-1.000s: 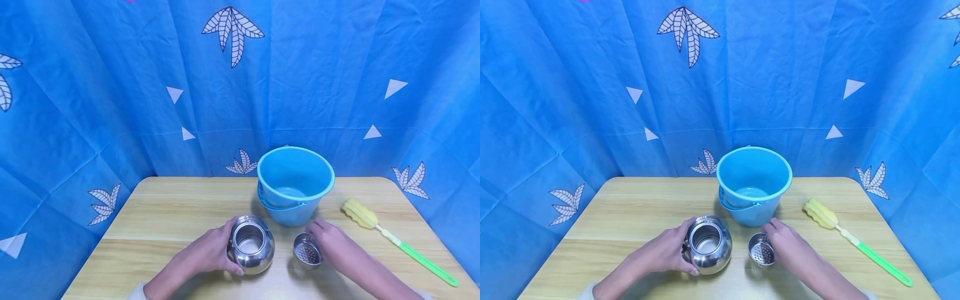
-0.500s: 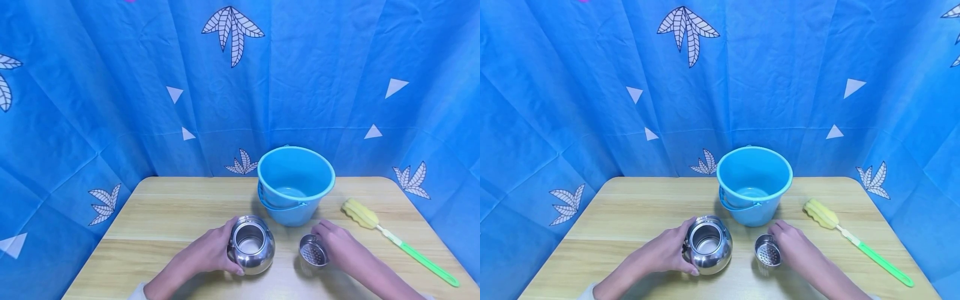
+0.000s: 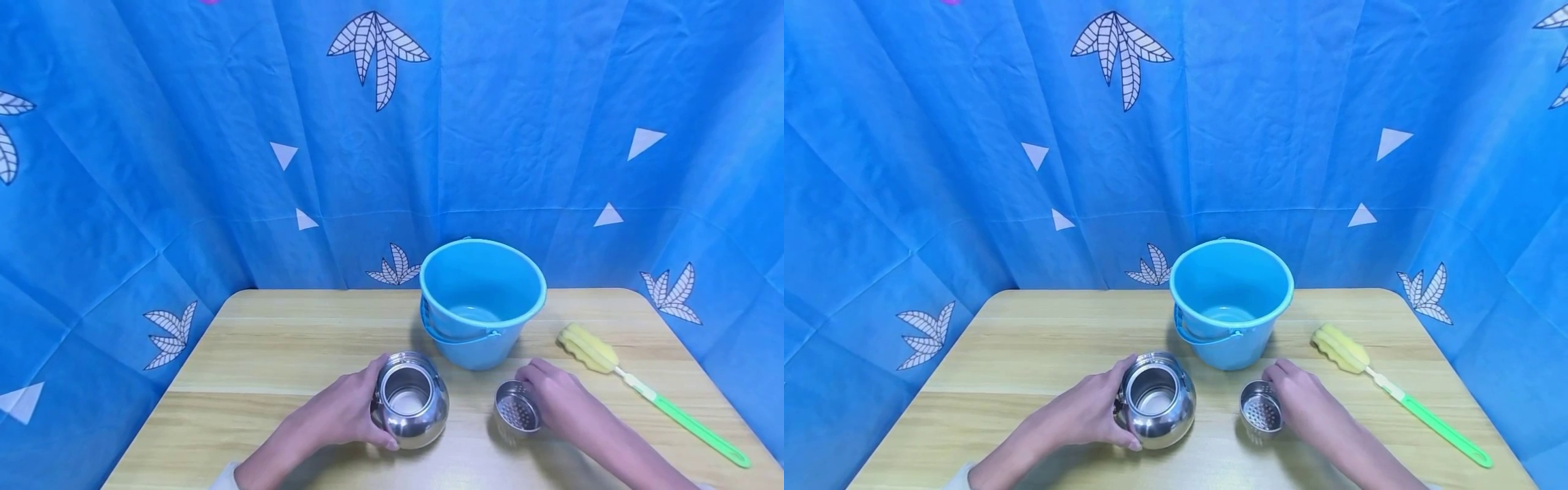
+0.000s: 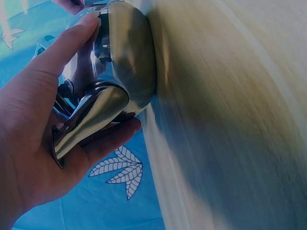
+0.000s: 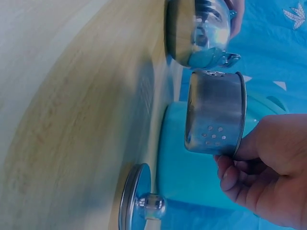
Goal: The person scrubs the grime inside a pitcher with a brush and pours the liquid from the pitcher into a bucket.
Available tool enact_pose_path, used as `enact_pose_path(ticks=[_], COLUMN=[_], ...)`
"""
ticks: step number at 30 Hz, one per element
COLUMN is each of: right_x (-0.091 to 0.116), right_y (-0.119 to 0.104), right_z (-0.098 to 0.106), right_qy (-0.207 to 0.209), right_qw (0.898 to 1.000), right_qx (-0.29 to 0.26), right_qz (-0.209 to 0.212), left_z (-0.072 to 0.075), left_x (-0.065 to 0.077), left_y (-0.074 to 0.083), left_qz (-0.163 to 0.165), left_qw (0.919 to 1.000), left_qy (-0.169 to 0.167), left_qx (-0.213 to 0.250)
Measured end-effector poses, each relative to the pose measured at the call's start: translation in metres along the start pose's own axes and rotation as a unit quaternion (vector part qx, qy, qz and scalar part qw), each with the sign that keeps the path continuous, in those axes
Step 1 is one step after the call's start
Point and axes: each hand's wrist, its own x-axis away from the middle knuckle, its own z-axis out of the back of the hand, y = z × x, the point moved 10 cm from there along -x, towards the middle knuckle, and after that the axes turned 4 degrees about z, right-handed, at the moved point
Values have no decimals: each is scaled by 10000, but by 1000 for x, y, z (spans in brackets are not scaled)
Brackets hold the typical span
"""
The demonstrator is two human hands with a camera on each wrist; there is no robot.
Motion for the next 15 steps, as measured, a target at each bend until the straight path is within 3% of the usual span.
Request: enact_pose_path(ticks=[15], right_x=[2], right_y=[8], right_z=[-5], right_qy=[-183], right_qw=[9996], right_qx=[-23], right_qz=[-205], left_z=[-1], left_x=[1], left_y=[-1], left_qz=[-28], left_qw=[10000], left_qy=[49], left_qx=[-5])
